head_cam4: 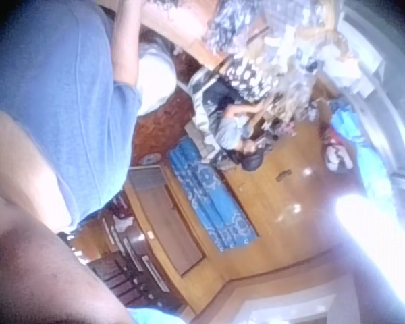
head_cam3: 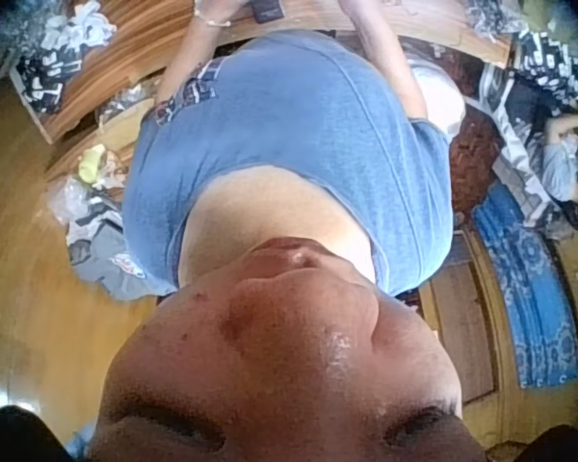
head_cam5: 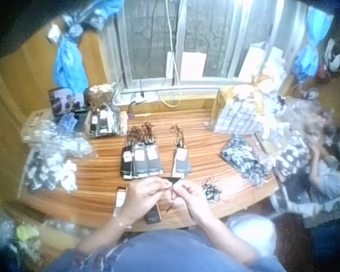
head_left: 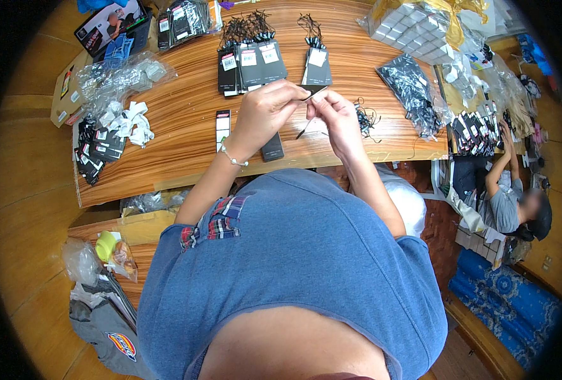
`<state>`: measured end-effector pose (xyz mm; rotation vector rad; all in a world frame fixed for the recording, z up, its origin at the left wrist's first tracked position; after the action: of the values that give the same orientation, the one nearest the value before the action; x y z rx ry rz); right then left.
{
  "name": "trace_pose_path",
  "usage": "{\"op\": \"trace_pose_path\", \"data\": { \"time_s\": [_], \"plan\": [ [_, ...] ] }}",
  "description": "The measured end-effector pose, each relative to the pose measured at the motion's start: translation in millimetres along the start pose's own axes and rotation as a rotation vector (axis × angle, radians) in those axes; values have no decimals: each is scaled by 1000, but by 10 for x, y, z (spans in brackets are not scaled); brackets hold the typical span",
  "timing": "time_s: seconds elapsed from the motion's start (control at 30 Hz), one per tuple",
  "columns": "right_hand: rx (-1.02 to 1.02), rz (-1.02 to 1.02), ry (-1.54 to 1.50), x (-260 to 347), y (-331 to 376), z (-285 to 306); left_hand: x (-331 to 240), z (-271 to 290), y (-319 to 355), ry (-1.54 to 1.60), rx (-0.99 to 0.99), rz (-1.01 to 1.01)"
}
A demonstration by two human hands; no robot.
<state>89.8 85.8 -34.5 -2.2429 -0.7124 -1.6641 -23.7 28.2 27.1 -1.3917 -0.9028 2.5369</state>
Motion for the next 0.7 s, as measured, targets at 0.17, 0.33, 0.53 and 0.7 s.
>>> {"op": "trace_pose_path", "data": {
  "time_s": [0.17, 0.33, 0.53, 0.7],
  "plan": [
    [-112, 243, 22, 173, 41, 32, 5, 9, 37, 37, 6, 64],
    [39, 59, 172, 210, 15, -46, -10, -8, 62, -84, 5, -30],
    [49, -151, -10, -72, -6, 96, -169, -32, 74, -298, 1, -333],
    [-73, -243, -190, -183, 19, 148, -144, -74, 127, -221, 54, -373]
  ]
}}
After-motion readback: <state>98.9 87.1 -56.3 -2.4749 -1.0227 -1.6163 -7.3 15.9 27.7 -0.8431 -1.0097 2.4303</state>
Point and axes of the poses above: each hand's wrist, its own y-axis away from the middle knuckle, its own z-axis out of the back of the hand, x = y × z, the point moved 7 cm from there along -y, towards the middle knuckle, and after that the axes turned 7 degrees about -x, right-handed, at the moved point
